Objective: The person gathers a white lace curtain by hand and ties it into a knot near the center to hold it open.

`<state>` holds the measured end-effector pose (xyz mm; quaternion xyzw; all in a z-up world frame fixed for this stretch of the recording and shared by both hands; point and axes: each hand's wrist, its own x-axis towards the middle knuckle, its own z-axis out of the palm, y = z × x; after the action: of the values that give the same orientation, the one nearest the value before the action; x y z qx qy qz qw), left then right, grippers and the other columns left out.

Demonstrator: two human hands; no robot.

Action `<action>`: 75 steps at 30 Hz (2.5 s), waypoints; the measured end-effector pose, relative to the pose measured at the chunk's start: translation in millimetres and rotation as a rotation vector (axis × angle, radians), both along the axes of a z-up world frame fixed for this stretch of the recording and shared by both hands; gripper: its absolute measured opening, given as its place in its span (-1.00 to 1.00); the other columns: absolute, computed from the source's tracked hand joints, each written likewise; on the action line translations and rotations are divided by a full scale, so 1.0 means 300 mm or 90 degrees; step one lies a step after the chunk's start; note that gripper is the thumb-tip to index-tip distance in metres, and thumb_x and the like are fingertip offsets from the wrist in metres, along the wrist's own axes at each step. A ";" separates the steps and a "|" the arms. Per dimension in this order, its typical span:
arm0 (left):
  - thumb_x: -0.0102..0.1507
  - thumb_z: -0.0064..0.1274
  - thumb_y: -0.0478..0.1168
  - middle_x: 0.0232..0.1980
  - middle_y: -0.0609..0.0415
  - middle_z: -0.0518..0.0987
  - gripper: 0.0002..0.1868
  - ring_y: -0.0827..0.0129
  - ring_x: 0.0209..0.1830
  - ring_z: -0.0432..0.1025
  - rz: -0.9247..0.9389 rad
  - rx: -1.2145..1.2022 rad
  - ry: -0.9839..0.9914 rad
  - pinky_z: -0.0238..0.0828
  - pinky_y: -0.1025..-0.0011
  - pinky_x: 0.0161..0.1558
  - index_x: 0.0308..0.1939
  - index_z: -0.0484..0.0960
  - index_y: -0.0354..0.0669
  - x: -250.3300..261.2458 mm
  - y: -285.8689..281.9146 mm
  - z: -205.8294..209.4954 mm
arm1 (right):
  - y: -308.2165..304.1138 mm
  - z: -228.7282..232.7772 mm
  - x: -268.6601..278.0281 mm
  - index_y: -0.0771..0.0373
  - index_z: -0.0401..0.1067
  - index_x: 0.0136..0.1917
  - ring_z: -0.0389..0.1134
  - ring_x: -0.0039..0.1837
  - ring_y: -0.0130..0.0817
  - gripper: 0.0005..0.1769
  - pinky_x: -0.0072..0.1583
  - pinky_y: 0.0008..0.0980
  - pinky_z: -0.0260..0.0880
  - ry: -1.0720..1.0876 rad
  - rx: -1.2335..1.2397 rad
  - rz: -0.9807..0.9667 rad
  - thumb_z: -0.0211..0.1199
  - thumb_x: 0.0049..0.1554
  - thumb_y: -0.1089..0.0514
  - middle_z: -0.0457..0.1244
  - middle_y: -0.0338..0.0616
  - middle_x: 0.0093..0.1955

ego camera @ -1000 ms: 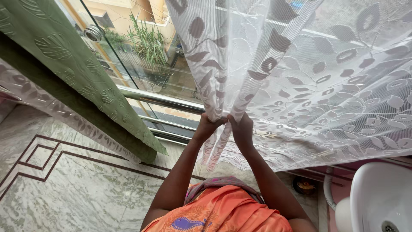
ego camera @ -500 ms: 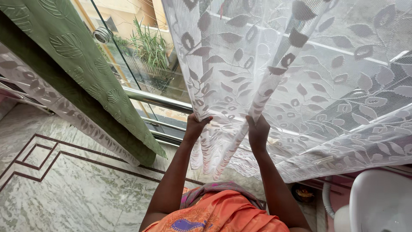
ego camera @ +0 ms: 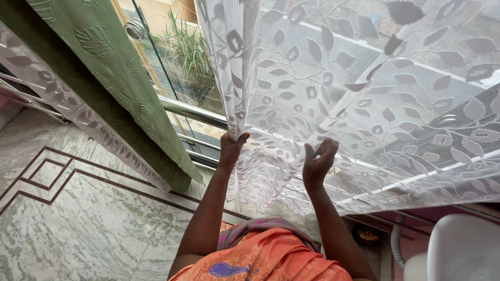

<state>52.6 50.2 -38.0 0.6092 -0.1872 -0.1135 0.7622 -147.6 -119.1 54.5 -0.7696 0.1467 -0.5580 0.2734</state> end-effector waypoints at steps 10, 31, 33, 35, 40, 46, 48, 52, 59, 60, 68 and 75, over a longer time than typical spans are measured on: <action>0.26 0.30 -0.23 -0.37 0.24 0.60 -0.81 0.64 -0.39 0.39 -0.064 -0.032 0.011 0.34 0.52 -0.36 -0.19 0.66 -0.29 -0.044 0.022 -0.043 | 0.293 0.048 0.140 0.30 0.36 0.09 0.36 -0.26 -0.25 -0.70 -0.21 -0.29 0.33 0.344 0.076 0.226 0.36 0.13 0.19 0.36 -0.07 -0.16; 0.28 0.27 -0.28 -0.28 0.23 0.65 -0.82 0.62 -0.29 0.46 -0.052 -0.056 0.000 0.42 0.53 -0.24 -0.12 0.67 -0.31 0.000 0.162 -0.027 | 0.206 -0.015 0.236 0.39 0.40 -0.15 0.16 -0.32 -0.38 -0.77 -0.21 -0.29 0.19 0.285 0.246 0.228 0.23 0.22 0.15 0.21 -0.09 -0.37; 0.29 0.28 -0.27 -0.29 0.21 0.64 -0.82 0.62 -0.29 0.45 -0.010 -0.031 -0.018 0.40 0.53 -0.23 -0.13 0.67 -0.32 0.036 0.188 -0.043 | 0.182 -0.016 0.244 0.39 0.42 -0.12 0.17 -0.29 -0.36 -0.78 -0.18 -0.29 0.20 0.274 0.227 0.217 0.23 0.22 0.15 0.23 -0.08 -0.36; 0.28 0.27 -0.25 -0.31 0.19 0.64 -0.81 0.60 -0.32 0.46 0.020 -0.001 -0.019 0.40 0.53 -0.25 -0.12 0.65 -0.29 0.063 0.209 -0.047 | 0.167 -0.015 0.260 0.38 0.43 -0.11 0.19 -0.29 -0.33 -0.78 -0.16 -0.29 0.22 0.286 0.236 0.198 0.23 0.21 0.13 0.26 -0.07 -0.35; 0.27 0.27 -0.23 -0.35 0.17 0.65 -0.80 0.59 -0.35 0.48 0.063 0.026 -0.028 0.42 0.52 -0.25 -0.13 0.65 -0.27 0.103 0.232 -0.041 | 0.131 -0.021 0.296 0.37 0.44 -0.11 0.24 -0.28 -0.31 -0.78 -0.15 -0.28 0.23 0.296 0.196 0.191 0.24 0.21 0.12 0.28 -0.05 -0.33; 0.29 0.24 -0.24 -0.38 0.17 0.62 -0.82 0.59 -0.38 0.45 0.093 0.036 -0.054 0.39 0.52 -0.27 -0.10 0.64 -0.26 0.127 0.200 -0.032 | 0.069 -0.047 0.358 0.40 0.35 -0.17 0.15 -0.31 -0.23 -0.75 -0.19 -0.26 0.19 0.288 0.141 0.220 0.27 0.25 0.18 0.21 -0.01 -0.34; 0.31 0.22 -0.26 -0.39 0.18 0.59 -0.84 0.59 -0.39 0.42 0.117 0.012 -0.037 0.37 0.51 -0.26 -0.11 0.62 -0.26 0.141 0.177 -0.040 | 0.057 -0.072 0.377 0.40 0.32 -0.23 0.10 -0.33 -0.19 -0.66 -0.20 -0.25 0.15 0.320 0.134 0.222 0.29 0.29 0.17 0.16 0.01 -0.39; 0.30 0.18 -0.28 -0.40 0.19 0.60 -0.86 0.59 -0.40 0.44 0.147 0.017 -0.027 0.39 0.51 -0.27 -0.11 0.61 -0.25 0.182 0.146 -0.048 | 0.098 -0.064 0.415 0.32 0.37 -0.23 0.17 -0.36 -0.29 -0.69 -0.25 -0.28 0.18 0.294 0.080 0.306 0.34 0.25 0.12 0.22 -0.08 -0.39; 0.31 0.19 -0.29 -0.34 0.18 0.61 -0.85 0.59 -0.37 0.44 0.124 0.015 -0.020 0.40 0.51 -0.29 -0.10 0.62 -0.28 0.176 0.092 -0.048 | 0.219 0.046 0.481 0.33 0.37 0.04 0.31 -0.38 -0.22 -0.54 -0.23 -0.20 0.28 0.407 0.059 0.400 0.49 0.01 0.06 0.36 -0.07 -0.09; 0.31 0.19 -0.29 -0.33 0.18 0.62 -0.85 0.60 -0.35 0.45 0.113 0.008 -0.018 0.40 0.51 -0.28 -0.09 0.62 -0.28 0.174 0.085 -0.046 | 0.224 0.047 0.491 0.33 0.36 0.05 0.32 -0.36 -0.22 -0.55 -0.23 -0.20 0.29 0.401 0.079 0.408 0.47 0.02 0.08 0.35 -0.08 -0.09; 0.34 0.20 -0.22 -0.27 0.21 0.62 -0.79 0.62 -0.28 0.44 -0.020 -0.067 -0.039 0.43 0.53 -0.21 -0.06 0.60 -0.30 0.149 0.081 -0.081 | 0.219 -0.021 0.513 0.31 0.34 -0.04 0.35 -0.24 -0.10 -0.81 -0.16 -0.19 0.32 0.340 0.055 0.422 0.32 0.19 0.20 0.33 0.01 -0.19; 0.32 0.25 -0.15 -0.29 0.23 0.60 -0.73 0.62 -0.30 0.44 -0.069 -0.062 -0.070 0.41 0.54 -0.23 -0.08 0.61 -0.29 0.211 0.096 -0.053 | 0.263 -0.010 0.579 0.33 0.30 -0.09 0.39 -0.15 0.15 -0.82 -0.16 -0.04 0.32 0.373 0.049 0.370 0.23 0.20 0.19 0.33 0.11 -0.25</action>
<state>115.8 79.1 -54.0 0.5659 -0.2667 -0.1122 0.7721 26.0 -40.2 51.6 -0.8946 0.0158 -0.2087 0.3948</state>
